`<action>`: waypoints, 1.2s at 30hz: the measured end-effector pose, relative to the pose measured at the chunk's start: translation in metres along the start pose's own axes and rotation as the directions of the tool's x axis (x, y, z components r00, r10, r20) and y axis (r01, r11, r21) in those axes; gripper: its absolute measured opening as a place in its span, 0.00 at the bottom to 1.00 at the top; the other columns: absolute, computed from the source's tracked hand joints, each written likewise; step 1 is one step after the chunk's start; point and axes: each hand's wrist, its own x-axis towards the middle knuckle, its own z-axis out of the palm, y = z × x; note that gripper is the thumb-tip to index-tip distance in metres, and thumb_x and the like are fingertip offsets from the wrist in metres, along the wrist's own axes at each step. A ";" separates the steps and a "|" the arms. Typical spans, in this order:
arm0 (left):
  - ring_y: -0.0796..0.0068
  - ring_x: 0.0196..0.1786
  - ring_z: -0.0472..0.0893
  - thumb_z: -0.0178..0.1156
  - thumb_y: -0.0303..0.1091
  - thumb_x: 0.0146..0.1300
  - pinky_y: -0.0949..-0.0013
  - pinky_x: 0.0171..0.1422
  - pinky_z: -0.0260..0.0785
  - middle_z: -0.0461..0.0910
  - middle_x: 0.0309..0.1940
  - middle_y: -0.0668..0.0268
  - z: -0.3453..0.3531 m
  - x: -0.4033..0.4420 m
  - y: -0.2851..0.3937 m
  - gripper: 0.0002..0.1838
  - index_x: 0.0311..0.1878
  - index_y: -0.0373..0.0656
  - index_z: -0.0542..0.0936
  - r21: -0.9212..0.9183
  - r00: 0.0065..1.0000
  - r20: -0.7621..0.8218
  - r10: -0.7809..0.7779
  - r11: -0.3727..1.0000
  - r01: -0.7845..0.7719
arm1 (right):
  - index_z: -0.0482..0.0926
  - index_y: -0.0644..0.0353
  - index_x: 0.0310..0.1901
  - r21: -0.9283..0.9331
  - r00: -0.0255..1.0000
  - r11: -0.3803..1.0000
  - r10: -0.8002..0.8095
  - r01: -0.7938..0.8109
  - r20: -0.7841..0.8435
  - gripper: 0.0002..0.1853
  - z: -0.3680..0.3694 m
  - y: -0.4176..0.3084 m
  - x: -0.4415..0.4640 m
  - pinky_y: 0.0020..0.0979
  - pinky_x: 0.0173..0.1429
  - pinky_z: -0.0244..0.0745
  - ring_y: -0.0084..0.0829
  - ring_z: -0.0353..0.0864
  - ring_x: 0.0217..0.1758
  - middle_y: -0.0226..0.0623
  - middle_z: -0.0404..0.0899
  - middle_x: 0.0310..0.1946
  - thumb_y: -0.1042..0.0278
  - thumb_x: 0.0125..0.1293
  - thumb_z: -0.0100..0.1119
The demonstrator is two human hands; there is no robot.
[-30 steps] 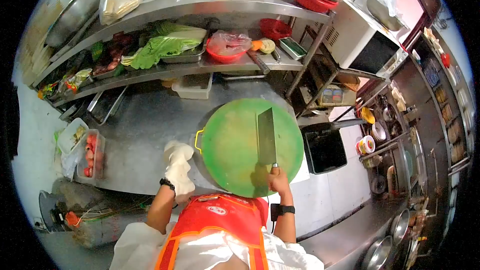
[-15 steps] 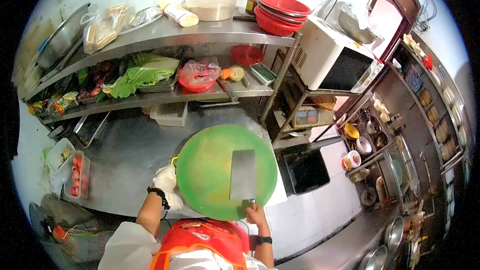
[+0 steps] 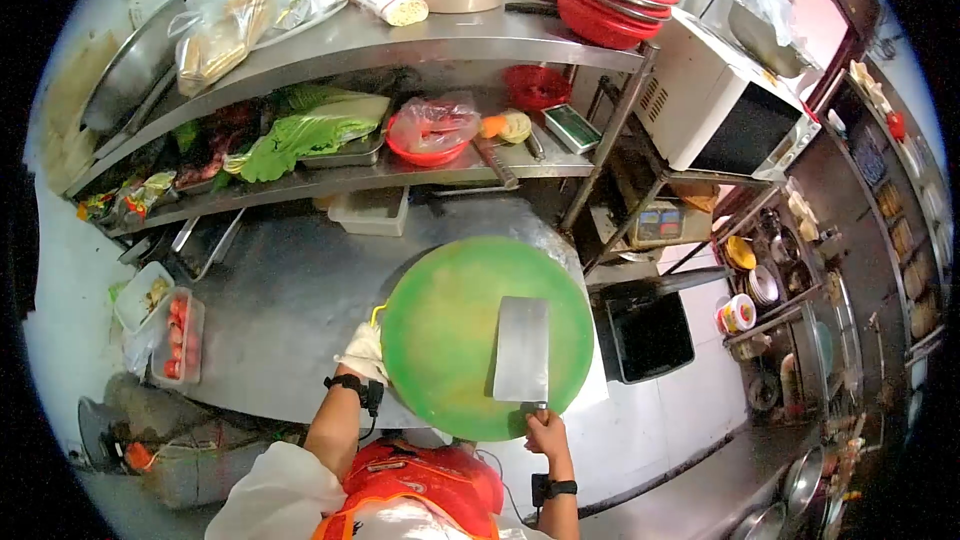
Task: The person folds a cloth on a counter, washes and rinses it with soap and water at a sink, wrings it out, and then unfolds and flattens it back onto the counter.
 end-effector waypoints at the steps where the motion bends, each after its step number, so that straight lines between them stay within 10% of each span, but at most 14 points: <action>1: 0.71 0.26 0.75 0.42 0.34 0.60 0.70 0.26 0.68 0.75 0.26 0.63 0.006 -0.013 0.005 0.11 0.33 0.41 0.74 -0.019 0.997 0.060 -0.050 0.999 0.051 | 0.68 0.63 0.24 0.034 1.000 0.999 0.008 -0.008 0.000 0.11 0.007 -0.001 -0.005 0.27 0.12 0.68 0.27 0.71 0.09 0.38 0.70 0.12 0.65 0.56 0.54; 6: 0.63 0.27 0.74 0.42 0.33 0.59 0.66 0.32 0.70 0.75 0.29 0.59 -0.031 -0.014 0.008 0.11 0.35 0.39 0.73 -0.096 0.996 0.009 -0.091 0.991 0.092 | 0.68 0.64 0.28 0.144 0.999 0.989 0.025 -0.018 -0.043 0.12 0.064 0.019 -0.020 0.27 0.13 0.68 0.26 0.71 0.10 0.37 0.70 0.13 0.63 0.56 0.55; 9: 0.61 0.24 0.73 0.41 0.32 0.60 0.63 0.29 0.69 0.75 0.24 0.60 -0.128 0.043 -0.004 0.11 0.33 0.39 0.74 0.363 0.990 0.144 -0.007 0.931 -0.046 | 0.65 0.62 0.34 0.037 0.947 0.991 -0.115 0.132 -0.301 0.11 0.112 0.009 -0.052 0.26 0.11 0.64 0.24 0.69 0.10 0.37 0.69 0.14 0.67 0.56 0.55; 11: 0.68 0.26 0.73 0.55 0.40 0.48 0.66 0.30 0.67 0.75 0.26 0.62 -0.097 0.008 0.037 0.15 0.36 0.40 0.74 0.885 0.979 0.204 -0.028 0.433 -0.172 | 0.62 0.60 0.37 0.119 0.938 0.986 -0.067 0.114 -0.340 0.13 0.132 0.031 -0.056 0.26 0.10 0.62 0.24 0.66 0.08 0.35 0.68 0.13 0.69 0.56 0.56; 13: 0.72 0.29 0.75 0.64 0.49 0.32 0.68 0.33 0.68 0.74 0.29 0.66 -0.067 -0.035 0.083 0.30 0.41 0.43 0.72 0.804 0.905 0.410 -0.112 -0.426 -0.416 | 0.61 0.59 0.37 0.096 0.920 0.992 -0.039 0.083 -0.390 0.14 0.149 0.037 -0.071 0.25 0.09 0.60 0.23 0.65 0.07 0.35 0.68 0.12 0.69 0.56 0.57; 18: 0.71 0.30 0.74 0.59 0.33 0.38 0.72 0.23 0.61 0.74 0.33 0.65 -0.112 -0.042 0.130 0.23 0.44 0.46 0.72 0.789 0.824 0.558 0.093 -0.366 -0.493 | 0.61 0.59 0.39 0.122 0.940 0.988 -0.043 0.090 -0.338 0.15 0.189 0.053 -0.084 0.25 0.08 0.58 0.23 0.65 0.07 0.34 0.68 0.13 0.69 0.56 0.58; 19: 0.71 0.28 0.74 0.57 0.33 0.43 0.72 0.22 0.61 0.73 0.31 0.66 -0.127 -0.040 0.139 0.20 0.45 0.47 0.71 0.798 0.931 0.362 0.049 0.499 -0.337 | 0.61 0.59 0.39 0.120 0.947 0.987 -0.060 0.103 -0.315 0.16 0.198 0.053 -0.086 0.25 0.08 0.58 0.22 0.64 0.07 0.34 0.68 0.13 0.69 0.55 0.58; 22: 0.71 0.22 0.73 0.46 0.35 0.61 0.72 0.18 0.60 0.73 0.27 0.67 -0.144 -0.048 0.154 0.09 0.43 0.46 0.71 0.313 0.998 0.010 -0.056 0.948 0.050 | 0.61 0.59 0.40 0.101 0.947 0.982 -0.125 0.161 -0.295 0.16 0.230 0.046 -0.086 0.25 0.09 0.58 0.22 0.65 0.08 0.34 0.67 0.13 0.70 0.55 0.59; 26: 0.70 0.22 0.74 0.41 0.42 0.65 0.71 0.20 0.64 0.74 0.27 0.65 -0.170 -0.050 0.175 0.14 0.37 0.44 0.73 0.183 0.976 -0.188 0.106 0.981 -0.072 | 0.61 0.59 0.40 0.005 0.954 0.985 -0.166 0.173 -0.251 0.17 0.257 0.021 -0.086 0.24 0.10 0.59 0.21 0.66 0.10 0.33 0.68 0.14 0.69 0.54 0.60; 30: 0.70 0.23 0.74 0.50 0.35 0.60 0.71 0.22 0.66 0.74 0.26 0.64 -0.215 -0.037 0.189 0.07 0.33 0.42 0.72 -0.124 0.973 -0.181 -0.141 0.985 0.119 | 0.61 0.58 0.40 0.128 0.974 0.977 -0.149 0.172 -0.173 0.17 0.273 0.009 -0.080 0.24 0.09 0.59 0.22 0.65 0.08 0.34 0.68 0.14 0.69 0.55 0.59; 31: 0.69 0.29 0.75 0.49 0.34 0.58 0.71 0.29 0.67 0.75 0.30 0.66 -0.217 -0.035 0.191 0.08 0.38 0.42 0.72 0.564 1.000 -0.013 0.018 0.826 -0.007 | 0.60 0.58 0.40 0.110 0.969 0.977 -0.160 0.183 -0.190 0.16 0.276 0.015 -0.075 0.24 0.09 0.59 0.22 0.65 0.07 0.33 0.68 0.13 0.70 0.56 0.58; 34: 0.71 0.28 0.75 0.51 0.27 0.54 0.72 0.29 0.68 0.75 0.29 0.68 -0.174 -0.070 0.196 0.07 0.37 0.40 0.72 0.889 0.976 0.181 0.123 0.404 -0.216 | 0.60 0.58 0.40 0.125 0.967 0.975 -0.157 0.184 -0.198 0.16 0.276 0.022 -0.069 0.24 0.08 0.59 0.22 0.65 0.07 0.33 0.68 0.13 0.70 0.56 0.57; 36: 0.76 0.25 0.73 0.56 0.26 0.50 0.74 0.25 0.66 0.74 0.25 0.69 -0.168 -0.074 0.190 0.07 0.34 0.39 0.73 0.822 0.940 0.299 0.164 0.456 -0.342 | 0.60 0.56 0.39 0.085 0.960 0.978 -0.166 0.189 -0.224 0.15 0.274 0.020 -0.067 0.24 0.08 0.58 0.22 0.65 0.06 0.33 0.68 0.12 0.69 0.57 0.57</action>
